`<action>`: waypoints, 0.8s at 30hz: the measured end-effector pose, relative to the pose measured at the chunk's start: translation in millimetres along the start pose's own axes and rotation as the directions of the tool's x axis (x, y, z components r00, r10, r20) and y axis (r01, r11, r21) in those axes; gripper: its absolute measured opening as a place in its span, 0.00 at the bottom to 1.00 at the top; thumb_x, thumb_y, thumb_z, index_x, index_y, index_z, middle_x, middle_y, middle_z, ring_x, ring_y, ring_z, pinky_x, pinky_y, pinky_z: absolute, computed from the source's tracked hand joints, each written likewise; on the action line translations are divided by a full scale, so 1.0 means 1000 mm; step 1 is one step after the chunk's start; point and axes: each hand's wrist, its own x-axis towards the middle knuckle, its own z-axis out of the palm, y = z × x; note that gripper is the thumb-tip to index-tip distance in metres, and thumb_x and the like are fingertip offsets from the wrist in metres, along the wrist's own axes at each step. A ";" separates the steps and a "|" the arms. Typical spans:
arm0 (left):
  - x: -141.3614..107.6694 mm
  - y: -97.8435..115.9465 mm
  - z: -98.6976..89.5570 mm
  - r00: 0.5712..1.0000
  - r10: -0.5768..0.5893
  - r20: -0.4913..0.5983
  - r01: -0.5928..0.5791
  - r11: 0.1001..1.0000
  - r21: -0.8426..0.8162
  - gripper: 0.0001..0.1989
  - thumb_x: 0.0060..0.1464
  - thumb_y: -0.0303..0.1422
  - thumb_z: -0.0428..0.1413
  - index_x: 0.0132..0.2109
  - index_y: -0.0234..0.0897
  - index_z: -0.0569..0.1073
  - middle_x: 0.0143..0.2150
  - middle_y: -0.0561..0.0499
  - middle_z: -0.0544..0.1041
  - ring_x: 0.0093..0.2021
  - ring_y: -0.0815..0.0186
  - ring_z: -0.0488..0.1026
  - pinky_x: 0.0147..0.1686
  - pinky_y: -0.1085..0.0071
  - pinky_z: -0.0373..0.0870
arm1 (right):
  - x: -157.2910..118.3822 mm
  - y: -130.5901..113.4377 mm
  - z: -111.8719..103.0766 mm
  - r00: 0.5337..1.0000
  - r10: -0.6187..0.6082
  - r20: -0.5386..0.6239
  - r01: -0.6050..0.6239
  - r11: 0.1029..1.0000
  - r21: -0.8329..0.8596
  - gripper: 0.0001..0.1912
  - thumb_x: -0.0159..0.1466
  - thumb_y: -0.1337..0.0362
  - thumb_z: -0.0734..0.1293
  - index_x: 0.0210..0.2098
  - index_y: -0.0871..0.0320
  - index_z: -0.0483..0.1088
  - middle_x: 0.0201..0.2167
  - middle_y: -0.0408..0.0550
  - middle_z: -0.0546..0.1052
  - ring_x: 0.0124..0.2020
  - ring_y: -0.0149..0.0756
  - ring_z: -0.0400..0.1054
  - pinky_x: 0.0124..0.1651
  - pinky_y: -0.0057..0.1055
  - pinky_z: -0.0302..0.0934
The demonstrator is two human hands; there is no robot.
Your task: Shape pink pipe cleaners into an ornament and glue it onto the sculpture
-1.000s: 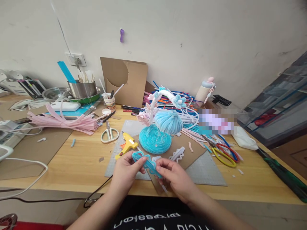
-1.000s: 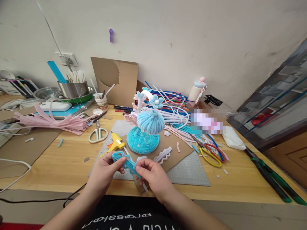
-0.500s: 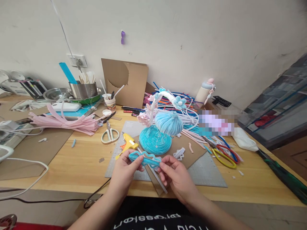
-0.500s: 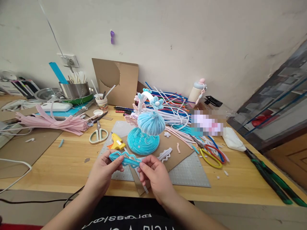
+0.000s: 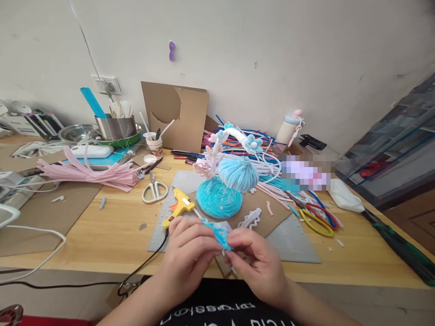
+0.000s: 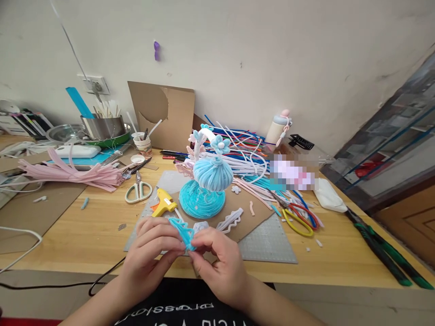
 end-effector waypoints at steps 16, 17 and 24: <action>-0.005 0.002 0.000 0.997 0.076 -0.017 -0.075 0.996 0.038 0.11 0.50 0.22 0.55 0.39 0.43 0.71 0.34 0.53 0.76 0.37 0.64 0.68 0.40 0.63 0.58 | -0.003 -0.004 -0.002 0.993 -0.111 0.042 0.113 0.992 -0.059 0.22 0.54 0.80 0.66 0.41 0.48 0.66 0.33 0.45 0.75 0.32 0.35 0.71 0.34 0.33 0.66; -0.006 0.002 0.000 0.996 0.083 -0.028 -0.082 0.996 0.029 0.11 0.50 0.21 0.55 0.38 0.42 0.71 0.34 0.53 0.76 0.36 0.64 0.68 0.40 0.63 0.58 | -0.002 -0.004 -0.003 0.993 -0.111 0.048 0.114 0.992 -0.057 0.22 0.54 0.80 0.66 0.41 0.48 0.66 0.33 0.45 0.75 0.32 0.35 0.71 0.34 0.33 0.66; -0.006 0.001 -0.004 0.991 0.132 -0.021 -0.128 0.984 0.123 0.11 0.49 0.21 0.55 0.37 0.42 0.72 0.32 0.54 0.77 0.36 0.65 0.70 0.40 0.64 0.58 | -0.002 -0.007 -0.003 0.987 -0.137 0.079 0.144 0.986 -0.089 0.19 0.54 0.78 0.66 0.40 0.50 0.66 0.31 0.47 0.75 0.29 0.37 0.71 0.30 0.33 0.67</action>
